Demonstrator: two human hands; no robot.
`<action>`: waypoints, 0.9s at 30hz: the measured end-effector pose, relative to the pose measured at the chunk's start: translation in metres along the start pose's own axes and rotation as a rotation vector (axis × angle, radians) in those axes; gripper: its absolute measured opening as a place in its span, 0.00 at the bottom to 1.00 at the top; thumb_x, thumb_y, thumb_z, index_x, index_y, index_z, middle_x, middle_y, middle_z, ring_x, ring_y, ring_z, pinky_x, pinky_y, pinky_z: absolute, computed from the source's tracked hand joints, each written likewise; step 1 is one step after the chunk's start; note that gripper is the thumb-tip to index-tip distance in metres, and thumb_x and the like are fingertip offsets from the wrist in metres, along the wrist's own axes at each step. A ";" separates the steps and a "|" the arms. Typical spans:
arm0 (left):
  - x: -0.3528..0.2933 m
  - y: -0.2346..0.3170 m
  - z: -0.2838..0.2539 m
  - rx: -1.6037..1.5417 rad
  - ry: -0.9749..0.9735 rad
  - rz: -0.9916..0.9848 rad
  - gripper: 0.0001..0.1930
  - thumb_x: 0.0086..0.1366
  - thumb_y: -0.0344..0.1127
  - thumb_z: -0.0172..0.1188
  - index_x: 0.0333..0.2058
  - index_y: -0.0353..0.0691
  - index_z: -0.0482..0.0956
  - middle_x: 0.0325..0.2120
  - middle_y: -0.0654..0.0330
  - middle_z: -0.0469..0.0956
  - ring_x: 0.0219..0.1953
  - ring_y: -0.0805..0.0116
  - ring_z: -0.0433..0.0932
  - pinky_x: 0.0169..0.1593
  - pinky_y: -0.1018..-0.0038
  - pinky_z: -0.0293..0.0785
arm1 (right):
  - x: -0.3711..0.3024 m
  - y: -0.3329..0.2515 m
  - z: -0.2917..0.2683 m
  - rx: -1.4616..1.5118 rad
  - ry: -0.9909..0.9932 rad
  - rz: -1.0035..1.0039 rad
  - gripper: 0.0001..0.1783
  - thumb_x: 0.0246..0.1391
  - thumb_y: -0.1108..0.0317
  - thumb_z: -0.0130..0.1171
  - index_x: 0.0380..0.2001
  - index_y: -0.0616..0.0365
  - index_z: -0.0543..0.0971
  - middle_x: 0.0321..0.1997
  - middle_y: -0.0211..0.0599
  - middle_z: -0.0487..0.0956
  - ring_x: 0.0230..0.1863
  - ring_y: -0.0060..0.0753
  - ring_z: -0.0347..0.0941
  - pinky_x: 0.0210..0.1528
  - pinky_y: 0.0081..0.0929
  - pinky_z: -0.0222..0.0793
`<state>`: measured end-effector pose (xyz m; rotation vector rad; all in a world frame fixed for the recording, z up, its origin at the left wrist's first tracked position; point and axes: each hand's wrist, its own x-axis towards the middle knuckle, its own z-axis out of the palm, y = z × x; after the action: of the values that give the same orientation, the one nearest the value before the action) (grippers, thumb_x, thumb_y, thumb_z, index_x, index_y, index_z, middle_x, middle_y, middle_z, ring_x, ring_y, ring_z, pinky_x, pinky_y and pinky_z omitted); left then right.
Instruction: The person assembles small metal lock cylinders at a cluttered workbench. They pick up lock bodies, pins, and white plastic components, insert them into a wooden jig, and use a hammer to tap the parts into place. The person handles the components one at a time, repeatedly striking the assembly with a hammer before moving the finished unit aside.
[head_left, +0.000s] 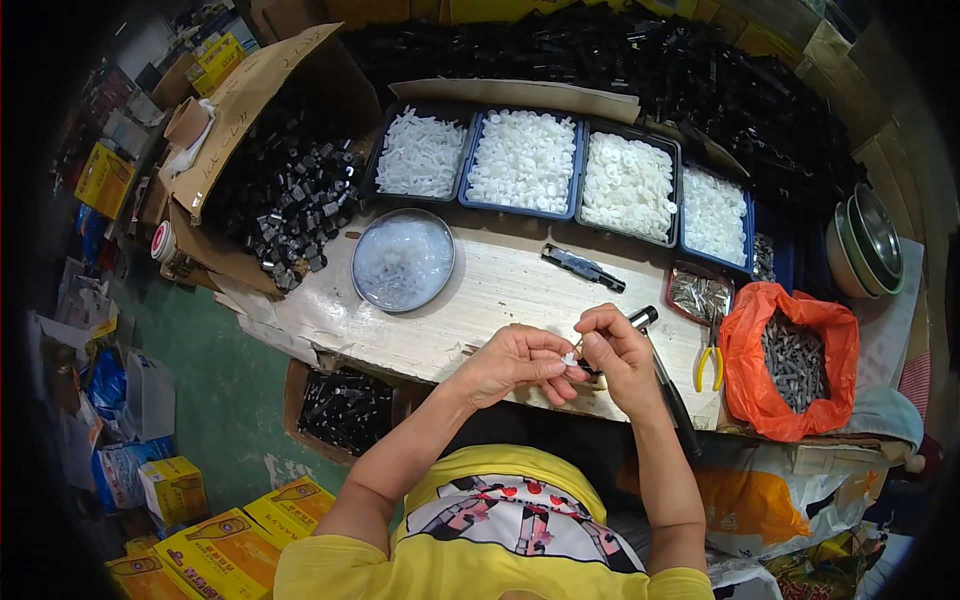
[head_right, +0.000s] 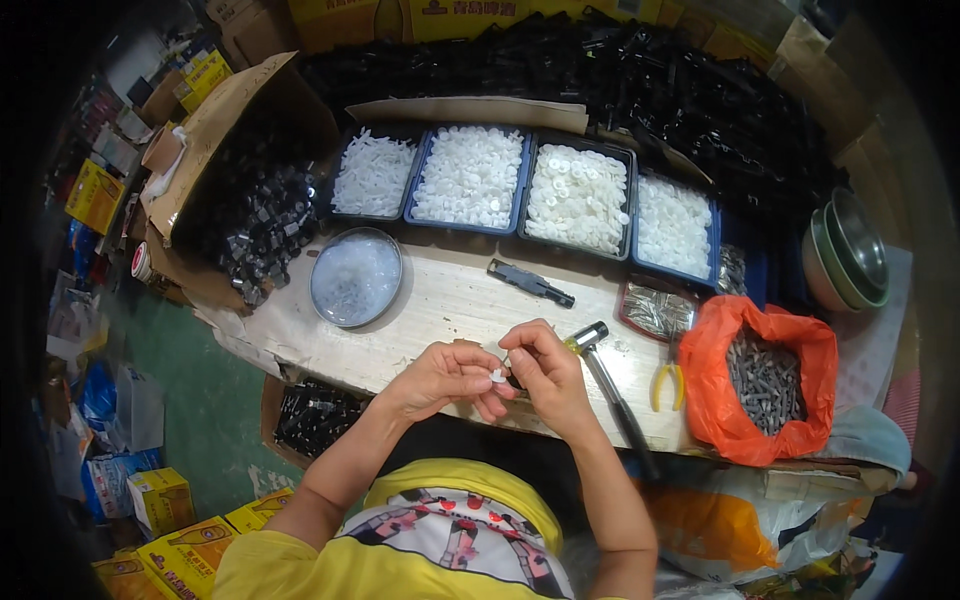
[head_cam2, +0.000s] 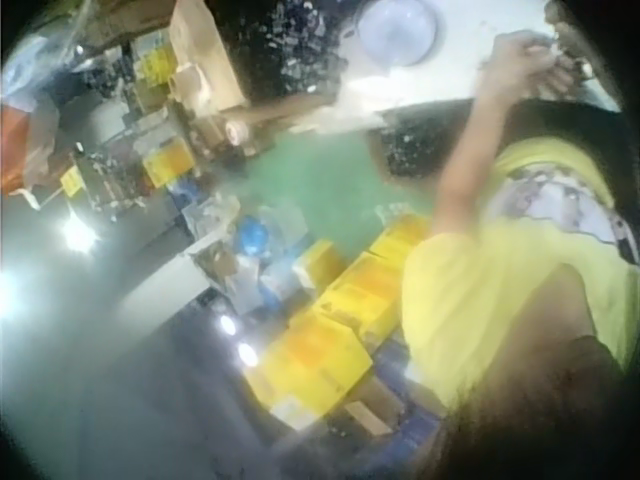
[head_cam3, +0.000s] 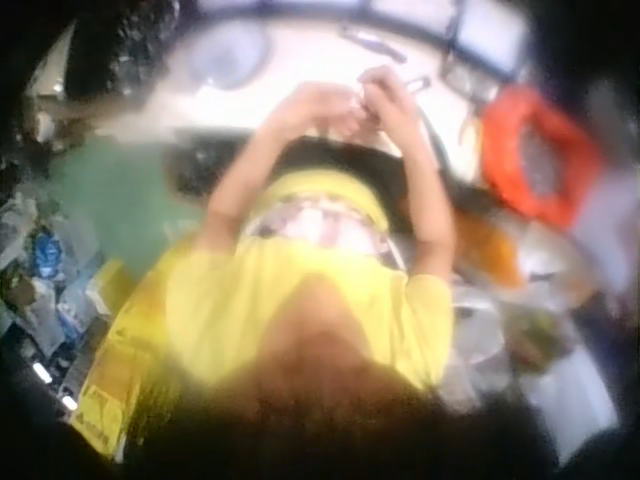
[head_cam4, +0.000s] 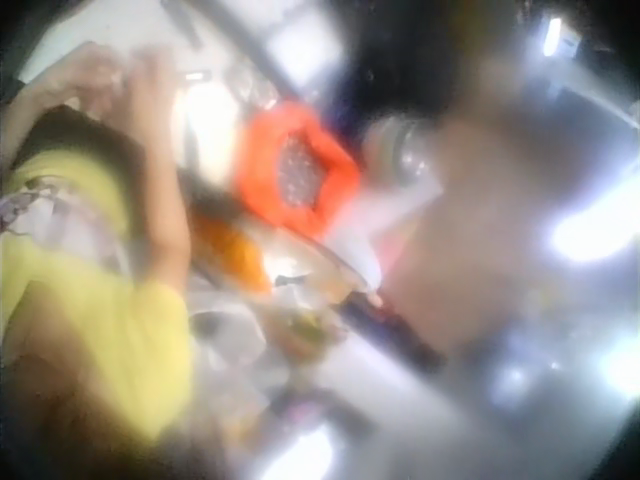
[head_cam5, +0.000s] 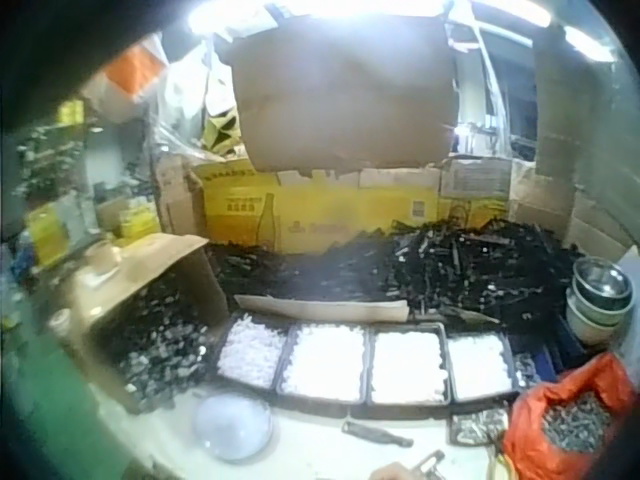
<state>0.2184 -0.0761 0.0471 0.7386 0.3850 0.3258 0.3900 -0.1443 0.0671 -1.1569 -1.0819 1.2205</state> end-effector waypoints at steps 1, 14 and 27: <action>0.000 0.001 0.001 0.010 0.007 0.003 0.10 0.60 0.27 0.54 0.40 0.34 0.72 0.33 0.44 0.77 0.30 0.59 0.80 0.35 0.69 0.78 | 0.000 0.000 0.001 -0.026 -0.002 -0.012 0.04 0.56 0.76 0.46 0.34 0.63 0.71 0.34 0.29 0.67 0.32 0.17 0.64 0.35 0.14 0.62; -0.003 -0.009 0.007 0.254 0.167 0.129 0.08 0.58 0.23 0.54 0.38 0.30 0.74 0.28 0.50 0.78 0.28 0.66 0.79 0.33 0.75 0.77 | -0.003 -0.003 0.004 -0.004 0.008 0.056 0.04 0.56 0.75 0.46 0.34 0.62 0.70 0.32 0.27 0.66 0.28 0.15 0.62 0.29 0.13 0.61; -0.002 -0.022 0.007 0.392 0.202 0.276 0.10 0.59 0.24 0.55 0.40 0.30 0.75 0.28 0.57 0.78 0.30 0.72 0.78 0.35 0.80 0.76 | -0.011 0.007 0.013 0.143 0.127 0.015 0.04 0.57 0.74 0.47 0.35 0.62 0.70 0.37 0.27 0.64 0.24 0.11 0.58 0.28 0.11 0.61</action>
<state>0.2233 -0.0966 0.0369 1.1517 0.5478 0.5974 0.3759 -0.1547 0.0616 -1.1180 -0.8789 1.1994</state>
